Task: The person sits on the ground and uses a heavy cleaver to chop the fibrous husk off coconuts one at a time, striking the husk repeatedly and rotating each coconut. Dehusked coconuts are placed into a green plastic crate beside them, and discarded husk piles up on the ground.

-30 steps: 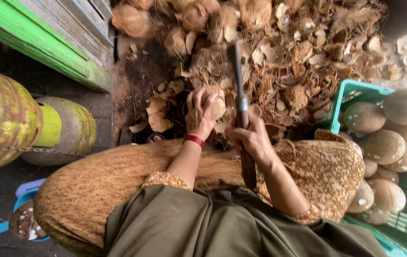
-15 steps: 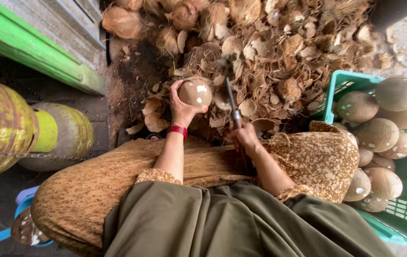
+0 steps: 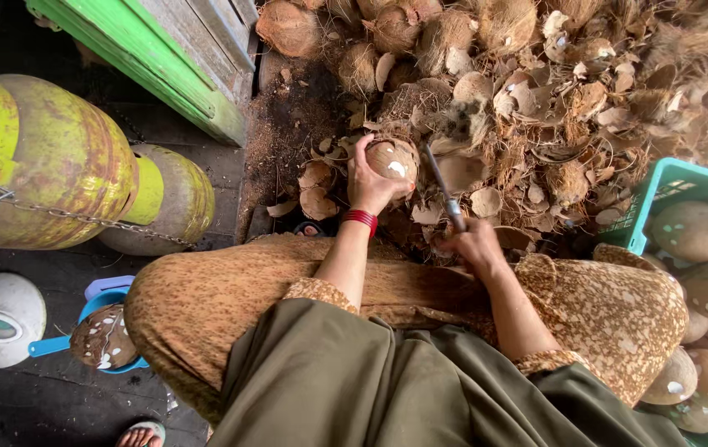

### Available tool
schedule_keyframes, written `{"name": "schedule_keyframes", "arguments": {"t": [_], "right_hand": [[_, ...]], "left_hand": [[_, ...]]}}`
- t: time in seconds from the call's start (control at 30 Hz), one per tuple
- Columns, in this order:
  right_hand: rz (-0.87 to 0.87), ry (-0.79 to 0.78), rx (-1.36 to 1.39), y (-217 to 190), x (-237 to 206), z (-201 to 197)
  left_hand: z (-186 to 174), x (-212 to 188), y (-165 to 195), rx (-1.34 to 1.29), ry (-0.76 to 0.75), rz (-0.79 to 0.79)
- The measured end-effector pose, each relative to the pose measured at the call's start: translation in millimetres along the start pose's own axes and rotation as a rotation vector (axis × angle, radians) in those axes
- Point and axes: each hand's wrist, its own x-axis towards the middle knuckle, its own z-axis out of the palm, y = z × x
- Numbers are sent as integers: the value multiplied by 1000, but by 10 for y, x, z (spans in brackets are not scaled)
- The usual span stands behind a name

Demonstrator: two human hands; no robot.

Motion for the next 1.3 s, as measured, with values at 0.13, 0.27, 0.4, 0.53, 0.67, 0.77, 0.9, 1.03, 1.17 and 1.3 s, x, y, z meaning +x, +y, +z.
{"name": "schedule_keyframes", "arguments": {"t": [0.13,0.27,0.4,0.53,0.67,0.77,0.9,1.03,1.17,1.3], "right_hand": [[16,204,167,-61,-27,-327],[-162,97,261,-95,-142,-152],[-100,-25,82,-182,-235,132],[-23,-91,202,-379,-343,88],[-273,-47,340,-494,-581,-136],[-736,54,361,-449,-659,-115],[-416,21,312,-258,-427,187],[70,-170,407,-25,-140,316],[1,-85,307,44,-75,287],[-133,-13,308,-7,-68,158]], "left_hand": [[-103,17,-38,27,-140,233],[-43,-122,55,304,-176,446],[95,-202,217,429,-235,203],[183,-195,226,393,-275,179],[227,-157,126,419,-205,297],[271,-170,68,490,-199,263],[304,-211,49,424,-146,358],[181,-272,-57,670,-196,387],[-1,-177,-173,332,-248,246],[55,6,-101,-56,-199,375]]}}
